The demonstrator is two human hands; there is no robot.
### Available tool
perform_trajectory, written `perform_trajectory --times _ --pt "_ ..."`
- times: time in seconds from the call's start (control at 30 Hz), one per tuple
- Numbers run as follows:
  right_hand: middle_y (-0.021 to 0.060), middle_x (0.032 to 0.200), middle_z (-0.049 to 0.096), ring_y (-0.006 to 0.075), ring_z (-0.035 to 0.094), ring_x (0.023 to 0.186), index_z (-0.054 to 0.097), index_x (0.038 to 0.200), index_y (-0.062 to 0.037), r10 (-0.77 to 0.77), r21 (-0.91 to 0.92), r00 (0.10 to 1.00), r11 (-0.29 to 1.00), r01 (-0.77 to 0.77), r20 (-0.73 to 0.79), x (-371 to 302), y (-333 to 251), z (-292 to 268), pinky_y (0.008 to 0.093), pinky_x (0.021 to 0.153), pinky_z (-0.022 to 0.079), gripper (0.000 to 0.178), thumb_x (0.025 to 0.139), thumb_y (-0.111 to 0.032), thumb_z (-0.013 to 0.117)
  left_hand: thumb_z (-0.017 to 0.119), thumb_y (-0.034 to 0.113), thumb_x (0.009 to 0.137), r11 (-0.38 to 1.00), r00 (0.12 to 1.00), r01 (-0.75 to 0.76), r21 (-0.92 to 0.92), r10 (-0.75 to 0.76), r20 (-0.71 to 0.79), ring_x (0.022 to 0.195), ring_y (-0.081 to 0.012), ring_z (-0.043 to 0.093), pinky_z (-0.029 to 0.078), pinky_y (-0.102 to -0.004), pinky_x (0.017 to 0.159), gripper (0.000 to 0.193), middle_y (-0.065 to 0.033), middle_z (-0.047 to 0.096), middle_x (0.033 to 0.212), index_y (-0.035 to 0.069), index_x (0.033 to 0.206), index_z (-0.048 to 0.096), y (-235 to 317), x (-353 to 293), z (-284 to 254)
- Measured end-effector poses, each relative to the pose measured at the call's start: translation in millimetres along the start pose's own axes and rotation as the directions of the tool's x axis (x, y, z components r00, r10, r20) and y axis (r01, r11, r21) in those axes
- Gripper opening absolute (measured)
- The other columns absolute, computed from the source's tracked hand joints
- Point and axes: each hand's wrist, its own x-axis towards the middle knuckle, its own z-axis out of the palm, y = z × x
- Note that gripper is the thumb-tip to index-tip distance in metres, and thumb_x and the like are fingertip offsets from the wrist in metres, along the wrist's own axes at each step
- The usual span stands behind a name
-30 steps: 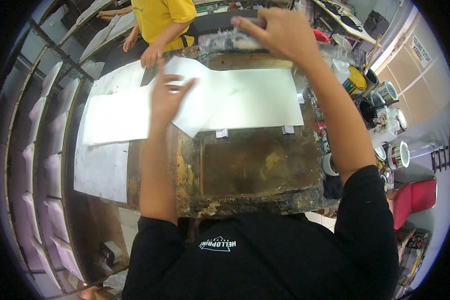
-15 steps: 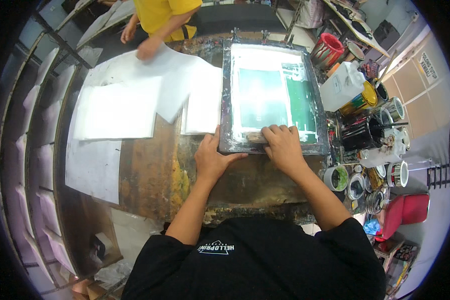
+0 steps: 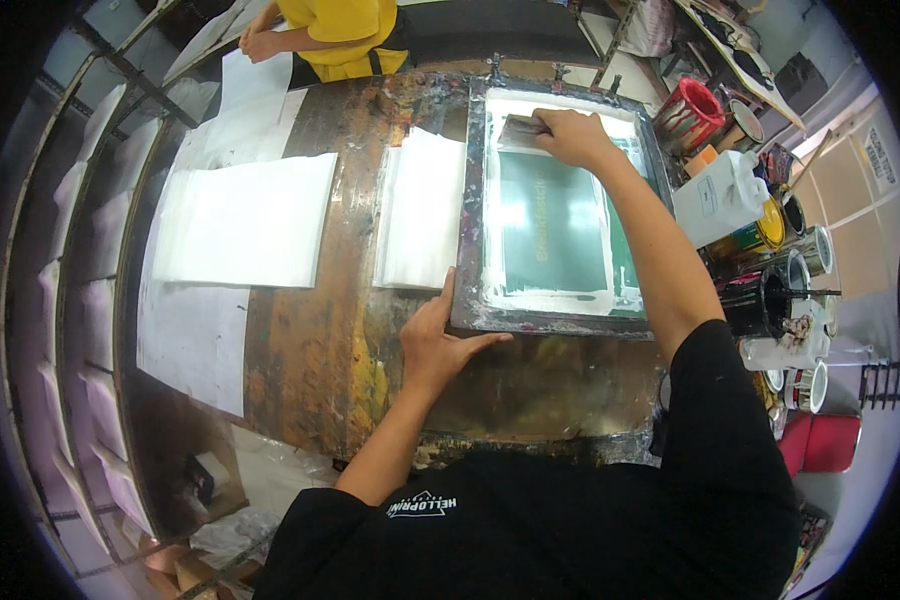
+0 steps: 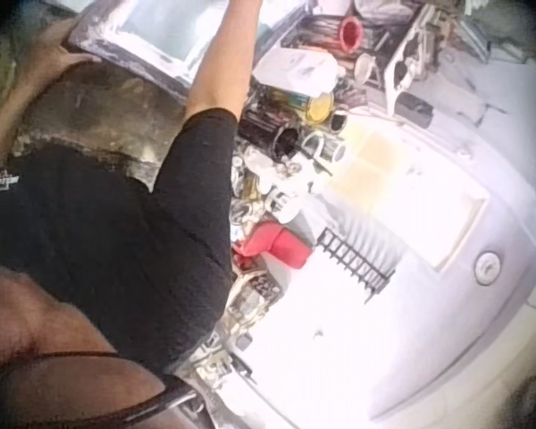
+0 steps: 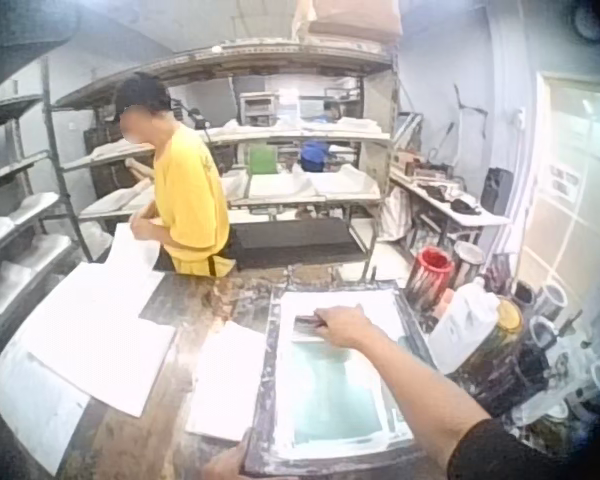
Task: The person performs screen printing by placing white paper under a screen, applying green ink with a squeegee, and pulling the ink across the screen to transfer the design onto the paper. The process is repeated for multiple sheets.
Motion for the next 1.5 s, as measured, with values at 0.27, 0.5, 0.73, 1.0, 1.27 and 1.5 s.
perform_trajectory --times 0.27,0.5,0.73,1.0,1.27,1.5 --pt "0.0112 0.099 0.069 0.0343 0.068 0.094 0.062 0.109 -0.0112 -0.087 -0.097 0.972 0.993 0.067 -0.219 -115.7 -46.7 15.4 0.0538 0.083 0.047 0.028 0.085 -0.022 0.072 0.097 0.046 0.064 0.999 1.000 0.007 -0.045 -0.007 0.012 0.096 -0.0326 0.074 0.057 -0.0400 0.085 0.113 -0.0207 0.075 0.107 -0.001 0.154 0.048 -1.6 -7.3 -1.3" --pt "0.0147 0.099 0.066 0.0358 0.068 0.093 0.061 0.108 -0.0049 -0.080 -0.031 0.994 0.996 0.078 -0.071 -231.0 -100.1 -44.2 0.0498 0.079 0.049 0.041 0.088 -0.037 0.075 0.097 0.033 0.073 0.965 0.999 0.021 -0.262 -0.027 -0.020 0.101 -0.0260 0.073 0.057 -0.0372 0.088 0.101 -0.0221 0.073 0.118 -0.008 0.151 0.047 18.9 0.3 -9.1" --pt "0.0074 0.079 0.058 0.0294 0.058 0.079 0.059 0.082 -0.0083 -0.198 -0.204 0.711 0.976 0.078 -0.674 -188.4 -101.9 -114.6 0.0456 0.078 0.036 0.053 0.091 -0.060 0.070 0.090 0.024 0.085 0.813 0.961 -0.207 -0.544 0.066 -0.267 0.101 -0.0217 0.067 0.056 -0.0358 0.085 0.089 -0.0174 0.067 0.114 -0.014 0.150 0.042 86.3 59.8 -34.2" --pt "0.0099 0.070 0.063 0.0322 0.059 0.066 0.067 0.078 -0.0054 -0.162 -0.137 0.684 0.986 0.091 -0.711 -133.7 -97.3 -183.0 0.0436 0.075 0.036 0.061 0.097 -0.063 0.060 0.069 0.021 0.099 0.906 0.992 0.119 0.406 -0.124 -0.015 0.105 -0.0412 0.065 0.053 -0.0508 0.091 0.056 -0.0241 0.065 0.114 -0.006 0.143 0.048 -6.0 44.9 -19.6" --pt "0.0155 0.064 0.065 0.0336 0.065 0.065 0.070 0.071 -0.0021 -0.023 0.040 0.783 0.997 0.062 -0.621 -112.1 -96.8 -220.8 0.0445 0.075 0.049 0.074 0.098 -0.069 0.052 0.067 0.009 0.096 0.996 0.987 0.078 -0.049 -0.084 -0.140 0.077 -0.0333 0.067 0.054 -0.0430 0.072 0.037 -0.0190 0.068 0.089 -0.002 0.132 0.062 25.2 65.4 -16.3" --pt "0.0132 0.060 0.065 0.0304 0.062 0.059 0.070 0.066 -0.0037 -0.023 -0.008 0.773 1.000 0.024 -0.633 -105.1 -93.2 -231.3 0.0436 0.079 0.047 0.075 0.099 -0.068 0.051 0.066 0.007 0.092 0.979 0.922 0.199 -0.051 -0.204 -0.328 0.072 -0.0194 0.068 0.055 -0.0342 0.071 0.036 -0.0120 0.072 0.081 0.003 0.128 0.068 -1.0 120.4 -101.6"
